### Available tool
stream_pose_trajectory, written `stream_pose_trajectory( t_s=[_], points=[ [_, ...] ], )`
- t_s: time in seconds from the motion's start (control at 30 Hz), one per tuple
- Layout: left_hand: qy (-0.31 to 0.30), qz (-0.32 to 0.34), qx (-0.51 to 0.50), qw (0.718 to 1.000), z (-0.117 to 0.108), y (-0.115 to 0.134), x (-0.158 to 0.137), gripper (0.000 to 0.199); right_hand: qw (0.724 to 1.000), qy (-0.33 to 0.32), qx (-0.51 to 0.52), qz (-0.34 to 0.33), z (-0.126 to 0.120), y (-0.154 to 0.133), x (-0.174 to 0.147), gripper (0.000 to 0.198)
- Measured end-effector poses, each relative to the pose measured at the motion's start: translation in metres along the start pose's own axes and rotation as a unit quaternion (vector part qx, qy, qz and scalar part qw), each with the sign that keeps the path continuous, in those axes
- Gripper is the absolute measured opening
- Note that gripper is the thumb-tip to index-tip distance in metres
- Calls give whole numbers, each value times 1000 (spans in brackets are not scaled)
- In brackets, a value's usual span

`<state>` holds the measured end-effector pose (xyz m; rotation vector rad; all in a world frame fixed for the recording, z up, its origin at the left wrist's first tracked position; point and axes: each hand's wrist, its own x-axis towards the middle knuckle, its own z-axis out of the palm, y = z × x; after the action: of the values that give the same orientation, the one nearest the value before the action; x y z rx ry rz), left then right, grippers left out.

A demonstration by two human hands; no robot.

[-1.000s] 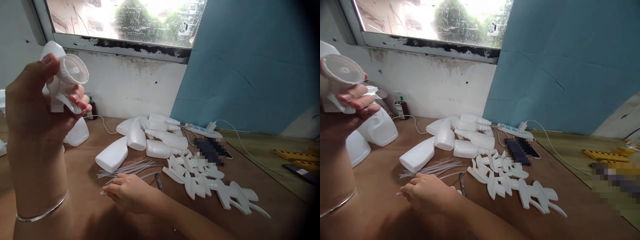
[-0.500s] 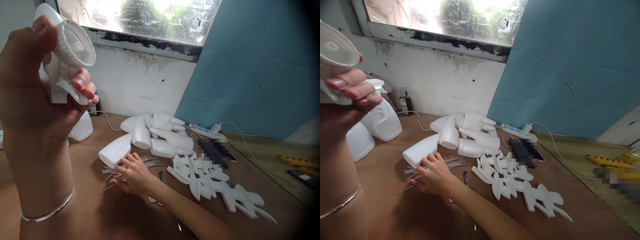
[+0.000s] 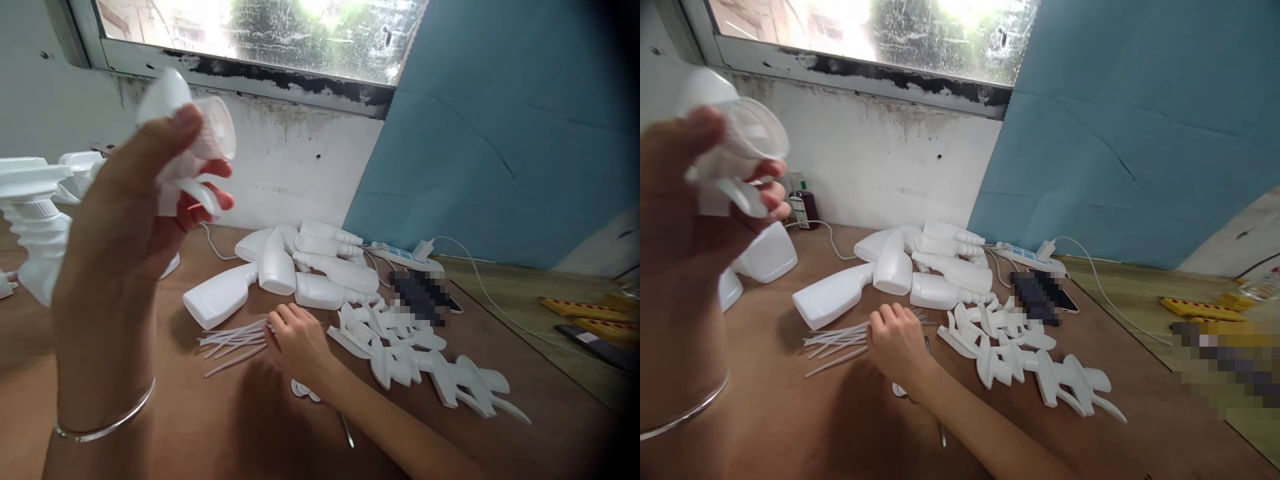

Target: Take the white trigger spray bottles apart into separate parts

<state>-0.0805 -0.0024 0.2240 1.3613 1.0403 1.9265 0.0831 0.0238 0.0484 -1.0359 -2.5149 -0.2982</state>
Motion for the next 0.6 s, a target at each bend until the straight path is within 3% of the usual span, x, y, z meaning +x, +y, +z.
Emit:
stream_pose_trajectory(
  t_s=[0.07,0.13,0.23,0.27,0.33,0.43,0.6],
  points=[
    [-36,-28,-19,999,14,-13,0,31,997,-8,-31,64,-10,10,-21,15],
    [-115,-88,-33,989,28,-35,-3,35,991,-21,-61,114,-17,18,-40,14],
    [-289,-229,-34,929,40,-77,-19,34,982,-44,-85,164,-22,25,-59,10],
    [-315,-274,-42,908,41,-92,-27,32,979,-54,-86,177,-22,27,-63,8],
    [-319,-343,-75,880,39,-116,-44,32,974,-82,-75,198,-21,30,-67,5],
    [-265,-416,-107,863,35,-141,-68,36,972,-116,-17,205,-17,35,-69,6],
    [-242,-462,-136,842,40,-158,-90,32,964,-87,142,207,-20,46,-68,28]
  ],
)
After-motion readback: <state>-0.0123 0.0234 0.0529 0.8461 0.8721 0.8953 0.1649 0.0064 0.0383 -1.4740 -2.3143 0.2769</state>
